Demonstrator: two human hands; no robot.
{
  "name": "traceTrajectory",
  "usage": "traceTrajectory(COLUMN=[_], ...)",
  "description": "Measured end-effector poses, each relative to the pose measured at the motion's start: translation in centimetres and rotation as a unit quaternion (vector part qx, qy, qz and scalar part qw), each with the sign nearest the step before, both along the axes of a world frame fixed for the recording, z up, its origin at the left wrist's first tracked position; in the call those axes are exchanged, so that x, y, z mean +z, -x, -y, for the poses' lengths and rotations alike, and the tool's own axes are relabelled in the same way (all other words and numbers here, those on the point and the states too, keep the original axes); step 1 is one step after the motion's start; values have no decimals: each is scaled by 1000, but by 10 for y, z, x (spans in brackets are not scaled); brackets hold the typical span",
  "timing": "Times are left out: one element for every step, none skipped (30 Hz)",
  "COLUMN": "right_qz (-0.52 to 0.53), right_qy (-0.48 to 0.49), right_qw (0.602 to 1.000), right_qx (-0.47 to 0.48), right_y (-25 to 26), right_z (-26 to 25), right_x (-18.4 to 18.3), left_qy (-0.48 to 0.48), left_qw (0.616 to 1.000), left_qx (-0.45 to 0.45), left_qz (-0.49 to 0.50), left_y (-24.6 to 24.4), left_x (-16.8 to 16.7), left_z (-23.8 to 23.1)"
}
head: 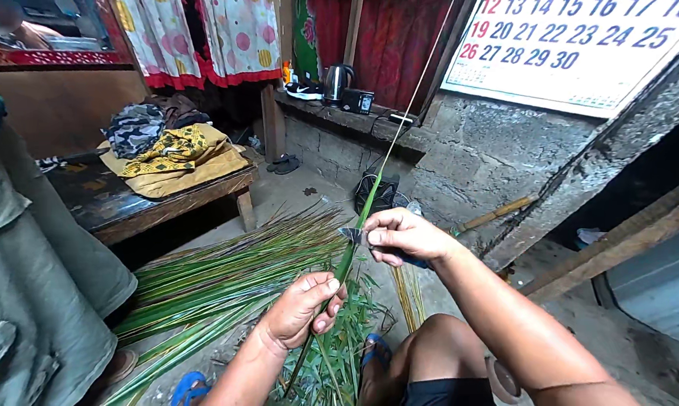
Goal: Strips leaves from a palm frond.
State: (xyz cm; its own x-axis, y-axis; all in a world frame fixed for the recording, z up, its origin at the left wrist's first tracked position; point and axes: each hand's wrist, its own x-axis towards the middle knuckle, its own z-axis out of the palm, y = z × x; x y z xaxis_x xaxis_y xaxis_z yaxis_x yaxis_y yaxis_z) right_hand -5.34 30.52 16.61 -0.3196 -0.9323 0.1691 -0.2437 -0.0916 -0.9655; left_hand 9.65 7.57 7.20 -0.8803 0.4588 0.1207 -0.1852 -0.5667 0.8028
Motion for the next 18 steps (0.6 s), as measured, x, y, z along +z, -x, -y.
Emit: traceTrajectory(right_qz=[-9,-21,-35,-46,-51,-54,-56,-58,-58,-58,-63,-69,-79,-90,-101,-109,-120,-127], right_qy=[-3,-4,-1,7,15,21,22,23,26,28,30,31,31,32,36,43,52,66], right_qw=[1000,1000,999,998,998,997,997,997,997,996,995,995,994,992,990,986,980,972], right_qx=[-7,-12,-20,-34,-46,-50,-47,-46,-50,-58,-65,-71,-74,-81,-95,-117,-149,-185], right_y=[1,3,4,7,10,13,15,16,17,17,18,19,20,22,24,26,28,30], right_z=[0,0,1,1,0,0,0,1,1,1,1,1,1,0,-1,-3,-6,-10], right_x=[3,6,10,14,19,23,26,28,30,33,35,39,42,46,51,58,65,71], left_qy=[-1,-2,-1,-1,-3,-6,-10,-11,-12,-12,-10,-8,-3,4,13,24,36,50], left_qw=[1000,1000,1000,1000,1000,1000,1000,1000,1000,1000,1000,1000,1000,1000,1000,999,998,997], left_qx=[0,-1,-4,-7,-10,-12,-15,-17,-16,-13,-7,0,7,15,24,33,44,58], left_qz=[5,7,8,9,11,12,10,7,5,2,1,1,-2,-6,-8,-9,-9,-9], left_y=[-1,-1,-1,-2,-3,-3,-4,-3,-3,-3,-2,-2,-2,-2,-2,-2,-2,-2], left_x=[0,0,1,2,2,2,2,2,2,3,3,4,5,7,8,9,9,8], left_z=[0,1,2,2,2,1,0,1,1,2,3,3,3,3,4,5,6,6])
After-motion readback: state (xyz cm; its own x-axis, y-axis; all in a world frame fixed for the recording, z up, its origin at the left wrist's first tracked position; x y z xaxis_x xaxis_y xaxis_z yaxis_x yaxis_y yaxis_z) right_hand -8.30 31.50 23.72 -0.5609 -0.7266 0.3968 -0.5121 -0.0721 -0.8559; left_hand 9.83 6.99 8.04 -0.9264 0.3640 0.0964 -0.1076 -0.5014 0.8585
